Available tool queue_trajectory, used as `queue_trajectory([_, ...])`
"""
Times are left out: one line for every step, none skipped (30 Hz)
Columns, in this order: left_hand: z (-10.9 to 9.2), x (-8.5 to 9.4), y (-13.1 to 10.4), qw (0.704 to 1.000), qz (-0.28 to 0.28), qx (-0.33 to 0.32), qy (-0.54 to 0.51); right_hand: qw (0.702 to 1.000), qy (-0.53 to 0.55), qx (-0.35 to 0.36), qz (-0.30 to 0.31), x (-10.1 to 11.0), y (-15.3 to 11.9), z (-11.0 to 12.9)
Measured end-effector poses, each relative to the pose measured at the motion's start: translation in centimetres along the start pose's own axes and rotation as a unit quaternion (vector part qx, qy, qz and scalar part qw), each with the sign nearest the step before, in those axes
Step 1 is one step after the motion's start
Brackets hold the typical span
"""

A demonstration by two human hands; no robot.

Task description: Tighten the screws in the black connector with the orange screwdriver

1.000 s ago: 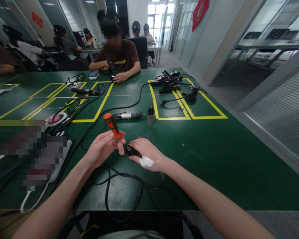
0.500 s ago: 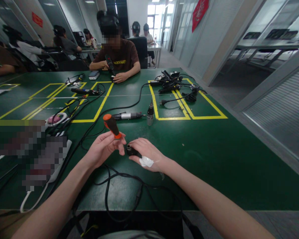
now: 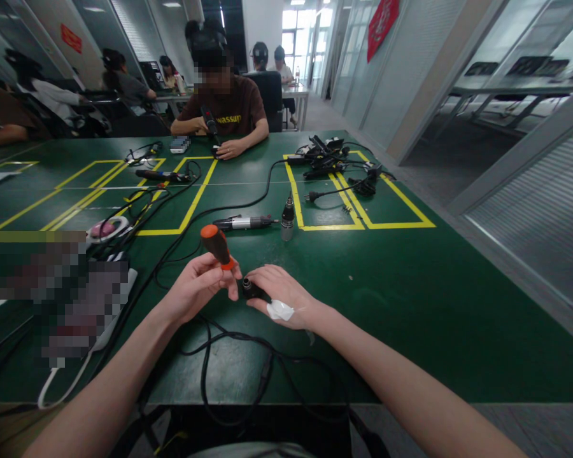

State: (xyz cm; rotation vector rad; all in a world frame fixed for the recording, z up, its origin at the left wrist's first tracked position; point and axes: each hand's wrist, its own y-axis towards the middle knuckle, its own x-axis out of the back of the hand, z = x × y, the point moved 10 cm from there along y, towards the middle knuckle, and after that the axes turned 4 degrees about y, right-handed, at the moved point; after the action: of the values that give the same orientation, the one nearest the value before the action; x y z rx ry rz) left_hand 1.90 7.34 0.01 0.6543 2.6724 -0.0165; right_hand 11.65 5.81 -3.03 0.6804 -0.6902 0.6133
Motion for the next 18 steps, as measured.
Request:
queue_trajectory([-0.01,0.0,-0.03,1.0,0.001,-0.001,0.0,1.0,-0.001,0.003,-0.002,0.01,-0.03,0.03])
queue_trajectory([0.02,-0.01,-0.04,1.0,0.003,0.0,0.0,1.0,-0.002,0.005,-0.003,0.02,-0.05,0.05])
queue_trajectory([0.03,0.0,-0.03,1.0,0.002,0.002,0.001,1.0,-0.002,0.006,-0.003,0.03,-0.07,0.07])
queue_trajectory([0.07,0.0,-0.02,1.0,0.002,0.006,0.003,1.0,-0.001,0.006,-0.004,0.04,-0.08,0.07])
queue_trajectory([0.11,0.01,0.0,1.0,0.001,0.009,0.004,1.0,-0.001,0.005,-0.005,0.07,-0.07,0.07])
queue_trajectory([0.16,0.02,0.02,1.0,-0.001,0.013,0.005,1.0,0.0,0.004,-0.005,0.08,-0.06,0.06])
queue_trajectory([0.19,0.02,0.03,1.0,-0.002,0.015,0.005,1.0,0.001,0.002,-0.004,0.08,-0.04,0.04])
queue_trajectory([0.21,0.0,0.04,1.0,-0.002,0.016,0.005,1.0,0.003,-0.001,-0.003,0.05,-0.03,-0.01])
queue_trajectory([0.19,-0.02,0.03,1.0,-0.002,0.015,0.005,1.0,0.004,-0.003,0.0,-0.01,-0.01,-0.06])
queue_trajectory([0.18,-0.05,0.02,1.0,0.0,0.013,0.004,1.0,0.005,-0.004,0.002,-0.07,0.0,-0.11])
queue_trajectory([0.15,-0.07,0.01,1.0,0.001,0.01,0.003,1.0,0.004,-0.004,0.002,-0.12,0.01,-0.14])
queue_trajectory([0.13,-0.11,0.01,1.0,0.003,0.008,0.001,1.0,0.003,-0.001,0.002,-0.14,0.0,-0.14])
queue_trajectory([0.11,-0.15,0.0,1.0,0.006,0.007,-0.003,1.0,0.001,0.002,0.0,-0.14,-0.01,-0.12])
queue_trajectory([0.1,-0.19,0.01,1.0,0.009,0.006,-0.005,1.0,-0.001,0.006,-0.002,-0.12,-0.02,-0.08])
queue_trajectory([0.11,-0.24,0.02,1.0,0.013,0.007,-0.007,1.0,-0.001,0.008,-0.004,-0.1,-0.05,-0.06])
queue_trajectory([0.15,-0.26,0.03,1.0,0.015,0.009,-0.006,1.0,-0.001,0.008,-0.006,-0.08,-0.07,-0.06])
queue_trajectory([0.21,-0.25,0.03,1.0,0.015,0.012,-0.004,1.0,0.0,0.007,-0.007,-0.05,-0.09,-0.07])
queue_trajectory([0.3,-0.21,0.04,1.0,0.014,0.016,0.001,1.0,0.001,0.006,-0.009,0.01,-0.1,-0.06])
